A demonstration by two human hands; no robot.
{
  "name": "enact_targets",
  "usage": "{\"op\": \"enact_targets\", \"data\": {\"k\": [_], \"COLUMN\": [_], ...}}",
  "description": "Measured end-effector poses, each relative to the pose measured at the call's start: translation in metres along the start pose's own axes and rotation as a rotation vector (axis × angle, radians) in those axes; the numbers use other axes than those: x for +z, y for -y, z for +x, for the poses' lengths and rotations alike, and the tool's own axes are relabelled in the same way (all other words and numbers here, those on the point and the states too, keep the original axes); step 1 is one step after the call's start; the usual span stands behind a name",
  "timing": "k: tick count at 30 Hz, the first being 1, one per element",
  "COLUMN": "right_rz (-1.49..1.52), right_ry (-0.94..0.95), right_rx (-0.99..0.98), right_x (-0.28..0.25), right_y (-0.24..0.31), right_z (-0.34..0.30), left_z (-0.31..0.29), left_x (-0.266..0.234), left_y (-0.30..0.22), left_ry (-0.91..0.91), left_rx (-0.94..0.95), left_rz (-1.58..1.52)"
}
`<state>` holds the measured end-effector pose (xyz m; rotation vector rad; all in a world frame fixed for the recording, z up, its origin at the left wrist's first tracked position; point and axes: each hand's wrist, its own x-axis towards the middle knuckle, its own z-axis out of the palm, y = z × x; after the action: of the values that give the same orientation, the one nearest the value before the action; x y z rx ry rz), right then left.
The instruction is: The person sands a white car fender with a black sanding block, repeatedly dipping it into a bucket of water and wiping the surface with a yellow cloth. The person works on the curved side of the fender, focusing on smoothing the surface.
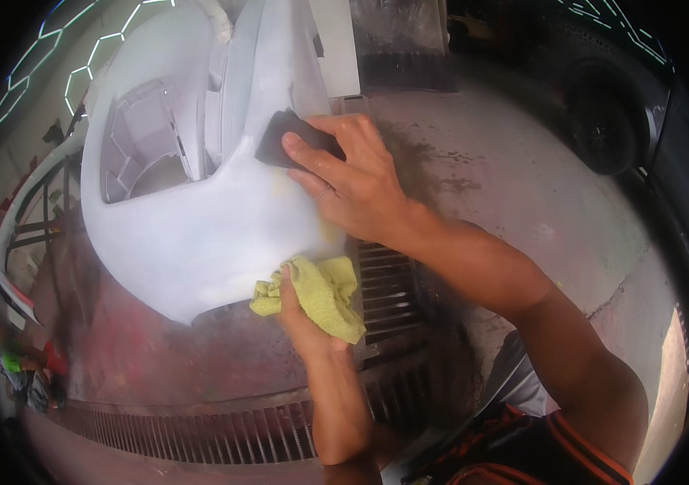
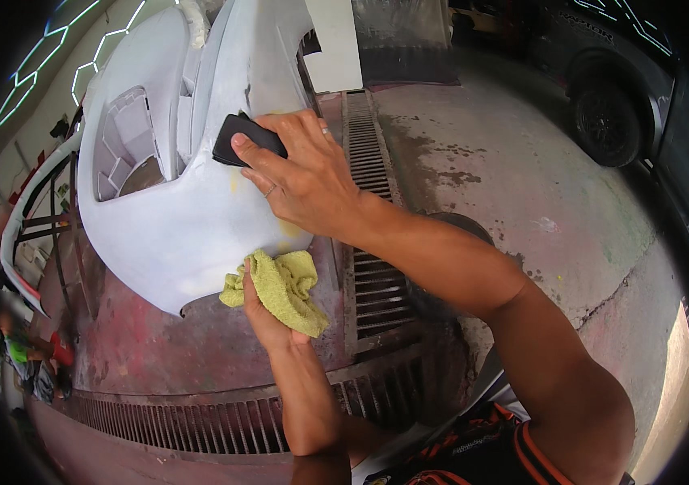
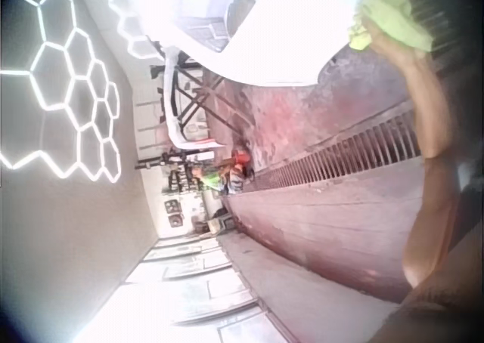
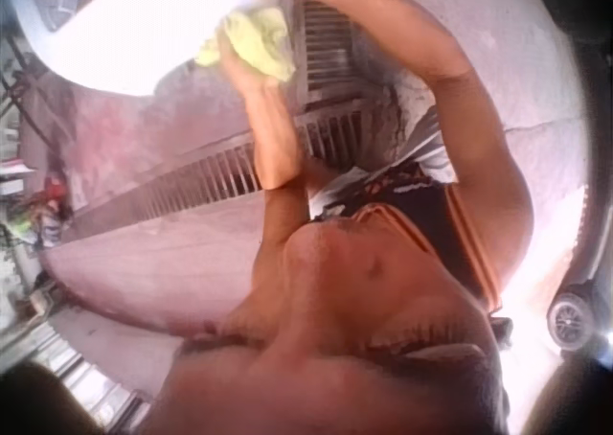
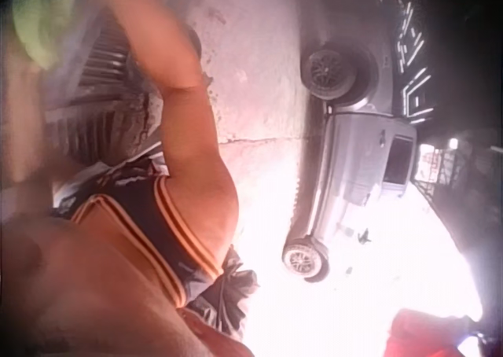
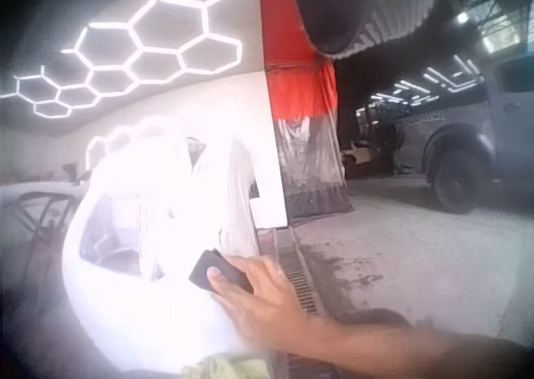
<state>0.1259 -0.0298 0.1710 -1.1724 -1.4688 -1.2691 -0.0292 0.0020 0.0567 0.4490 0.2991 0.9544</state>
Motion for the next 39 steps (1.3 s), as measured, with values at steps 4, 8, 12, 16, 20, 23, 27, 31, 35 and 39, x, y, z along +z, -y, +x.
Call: {"op": "enact_targets", "data": {"k": [4,8,12,16,20,23,27,31,35,39], "right_rz": [0.016,0.053,0.078,0.066,0.1,0.097,0.045,0.019,-0.001,0.026], "right_ry": [-0.013,0.097,-0.008,0.019,0.042,0.055,0.023,0.004,0.063,0.061], "right_rx": [0.049,0.069,0.093,0.026,0.002,-0.045,-0.037,-0.073,-0.009,0.012], "right_x": [0.013,-0.035,-0.029,0.008,0.001,-0.003,0.018,0.004,0.004,0.006], "right_y": [0.001,0.013,0.0,-0.001,0.013,0.01,0.004,-0.002,0.015,0.017], "right_z": [0.016,-0.053,-0.024,0.034,-0.018,-0.025,0.024,-0.012,0.02,0.007], "left_z": [-0.004,-0.005,-0.004,-0.003,0.0,0.002,0.0,0.008,0.002,0.003], "left_x": [0.002,0.006,0.006,0.002,-0.001,-0.001,0.005,-0.006,-0.001,-0.003], "left_y": [-0.003,-0.004,-0.005,-0.006,-0.005,-0.001,-0.002,0.001,-0.002,-0.001], "left_ry": [0.017,0.044,0.034,0.031,0.048,0.037,-0.034,0.027,-0.032,-0.016], "left_rx": [-0.023,-0.021,0.013,-0.007,-0.005,0.026,0.036,0.029,0.02,0.032], "left_rz": [-0.016,-0.027,0.004,0.021,-0.041,-0.053,-0.035,-0.036,0.015,-0.03]}}
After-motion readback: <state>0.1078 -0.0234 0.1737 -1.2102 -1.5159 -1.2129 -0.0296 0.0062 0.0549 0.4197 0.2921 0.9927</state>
